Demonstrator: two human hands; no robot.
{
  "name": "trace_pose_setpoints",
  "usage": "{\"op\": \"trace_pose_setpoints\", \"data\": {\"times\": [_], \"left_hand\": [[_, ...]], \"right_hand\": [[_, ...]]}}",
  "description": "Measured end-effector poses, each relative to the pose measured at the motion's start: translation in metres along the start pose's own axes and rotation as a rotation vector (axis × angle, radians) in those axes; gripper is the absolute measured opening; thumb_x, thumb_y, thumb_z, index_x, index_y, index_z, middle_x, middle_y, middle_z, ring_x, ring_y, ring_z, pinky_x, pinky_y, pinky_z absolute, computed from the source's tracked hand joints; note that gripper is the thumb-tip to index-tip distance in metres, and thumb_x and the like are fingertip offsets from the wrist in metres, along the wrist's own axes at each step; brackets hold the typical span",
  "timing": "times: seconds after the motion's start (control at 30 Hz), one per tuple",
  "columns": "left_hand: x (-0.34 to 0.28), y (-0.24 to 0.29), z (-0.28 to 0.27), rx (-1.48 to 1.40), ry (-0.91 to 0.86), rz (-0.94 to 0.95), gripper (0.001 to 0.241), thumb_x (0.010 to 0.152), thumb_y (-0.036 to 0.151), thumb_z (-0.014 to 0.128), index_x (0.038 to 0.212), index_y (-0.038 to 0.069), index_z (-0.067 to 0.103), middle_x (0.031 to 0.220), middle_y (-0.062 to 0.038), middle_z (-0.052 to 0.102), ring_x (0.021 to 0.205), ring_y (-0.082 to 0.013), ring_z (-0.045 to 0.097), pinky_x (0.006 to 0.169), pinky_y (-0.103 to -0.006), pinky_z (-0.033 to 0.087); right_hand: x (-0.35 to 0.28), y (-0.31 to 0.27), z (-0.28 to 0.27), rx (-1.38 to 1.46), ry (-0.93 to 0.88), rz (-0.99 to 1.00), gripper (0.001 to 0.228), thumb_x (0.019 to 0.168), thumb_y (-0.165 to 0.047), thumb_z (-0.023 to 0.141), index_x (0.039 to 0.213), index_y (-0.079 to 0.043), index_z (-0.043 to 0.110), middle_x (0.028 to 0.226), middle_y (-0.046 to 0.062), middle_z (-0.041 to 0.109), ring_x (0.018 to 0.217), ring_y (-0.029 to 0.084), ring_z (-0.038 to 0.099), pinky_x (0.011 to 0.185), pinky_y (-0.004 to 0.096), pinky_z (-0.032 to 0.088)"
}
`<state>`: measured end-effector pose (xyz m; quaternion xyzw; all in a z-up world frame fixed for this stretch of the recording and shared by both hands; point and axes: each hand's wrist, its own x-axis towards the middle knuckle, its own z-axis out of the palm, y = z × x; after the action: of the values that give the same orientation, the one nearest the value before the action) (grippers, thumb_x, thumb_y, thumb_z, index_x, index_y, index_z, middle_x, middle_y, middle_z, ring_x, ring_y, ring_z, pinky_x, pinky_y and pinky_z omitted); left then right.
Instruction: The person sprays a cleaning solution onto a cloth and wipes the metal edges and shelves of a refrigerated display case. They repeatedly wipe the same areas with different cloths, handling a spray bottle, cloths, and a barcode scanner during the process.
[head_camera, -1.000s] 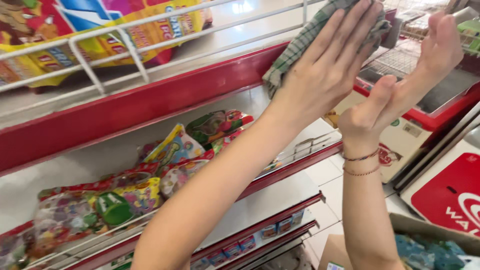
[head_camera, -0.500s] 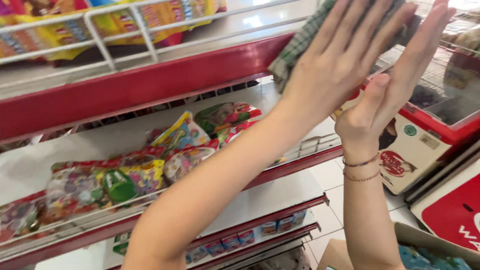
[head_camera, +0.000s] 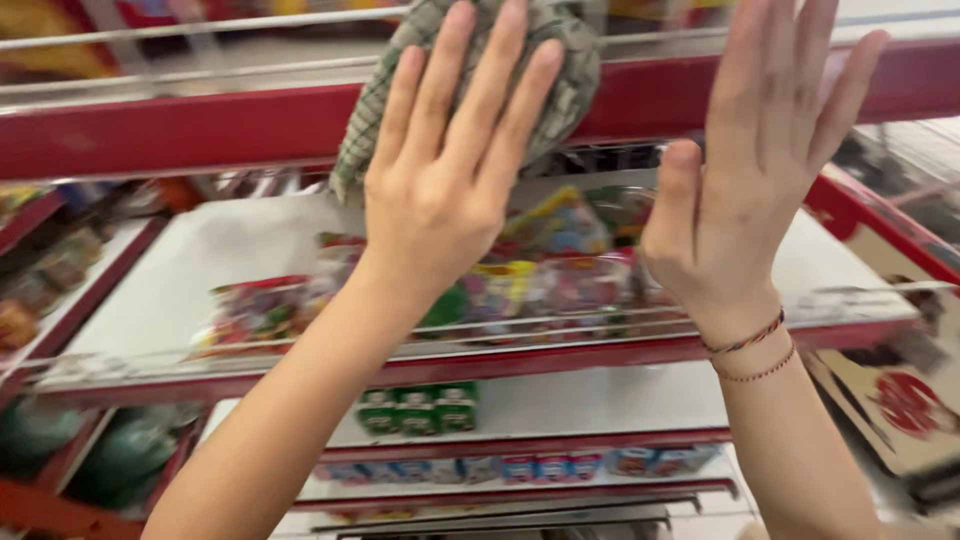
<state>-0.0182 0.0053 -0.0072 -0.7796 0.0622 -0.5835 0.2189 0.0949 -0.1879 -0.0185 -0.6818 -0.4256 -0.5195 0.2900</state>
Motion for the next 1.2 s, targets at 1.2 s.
{"op": "trace_pose_setpoints", "data": {"times": [1.2], "left_hand": [[-0.209, -0.281, -0.167, 0.029, 0.086, -0.097, 0.041, 0.105, 0.009, 0.066, 0.142, 0.026, 0.069, 0.144, -0.009, 0.059, 0.122, -0.0275, 0.061, 0.112, -0.0421, 0.044]], "right_hand": [[0.053, -0.321, 0.168, 0.282, 0.068, -0.054, 0.022, 0.095, -0.005, 0.08, 0.116, -0.003, 0.071, 0.113, 0.009, 0.053, 0.11, 0.028, 0.05, 0.09, 0.039, 0.039]]}}
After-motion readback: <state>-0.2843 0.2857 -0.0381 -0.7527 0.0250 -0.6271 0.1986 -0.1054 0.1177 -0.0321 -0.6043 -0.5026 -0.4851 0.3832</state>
